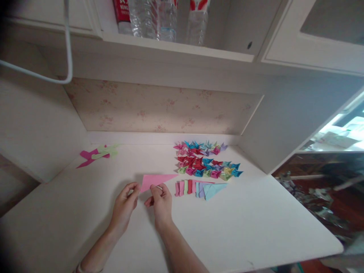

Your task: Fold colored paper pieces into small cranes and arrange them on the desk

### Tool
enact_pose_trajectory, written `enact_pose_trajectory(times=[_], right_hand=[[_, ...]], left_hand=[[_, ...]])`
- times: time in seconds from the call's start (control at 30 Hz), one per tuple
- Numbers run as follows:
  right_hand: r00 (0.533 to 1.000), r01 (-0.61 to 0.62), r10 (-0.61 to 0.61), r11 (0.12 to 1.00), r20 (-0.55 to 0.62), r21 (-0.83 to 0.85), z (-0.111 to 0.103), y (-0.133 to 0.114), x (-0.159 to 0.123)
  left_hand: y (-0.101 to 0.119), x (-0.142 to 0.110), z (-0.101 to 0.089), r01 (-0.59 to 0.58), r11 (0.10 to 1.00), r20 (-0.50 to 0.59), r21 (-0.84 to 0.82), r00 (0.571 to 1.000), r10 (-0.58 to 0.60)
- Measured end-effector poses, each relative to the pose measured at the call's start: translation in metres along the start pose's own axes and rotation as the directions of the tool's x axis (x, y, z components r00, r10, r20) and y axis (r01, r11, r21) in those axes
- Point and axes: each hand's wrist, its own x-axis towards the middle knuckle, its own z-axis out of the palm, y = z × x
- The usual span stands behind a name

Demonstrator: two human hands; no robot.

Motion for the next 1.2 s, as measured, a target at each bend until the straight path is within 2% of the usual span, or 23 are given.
enact_pose_trajectory(times=[0.1,0.2,0.53,1.2], right_hand=[[1.0,-0.004,0.004,1.0,0.005,0.011,0.0004,0.0005,0.0007],[1.0,-0.003,0.003,1.0,0.016,-0.008,0.0012,-0.0008,0.0001],[1.0,0.009,-0.009,1.0,0.028,-0.017,0.0014,-0.0004,-0.0011],[0.999,0.007,-0.006,0.999,0.033,-0.031,-0.0016,0.004,0.0001]], left_hand=[[-0.0021,0.0005,0.0024,0.081,0.994,0.12,-0.07,0.99,-0.073],[-0.0022,0.0008,0.0028,0.086,0.996,0.166,-0.013,0.983,-0.082],[-0.0038,0.0009,0.0009,0.032,0.999,0.142,-0.003,0.989,-0.032],[-0.0087,0.0014,0.0006,0.019,1.0,0.161,0.0,0.987,-0.019]])
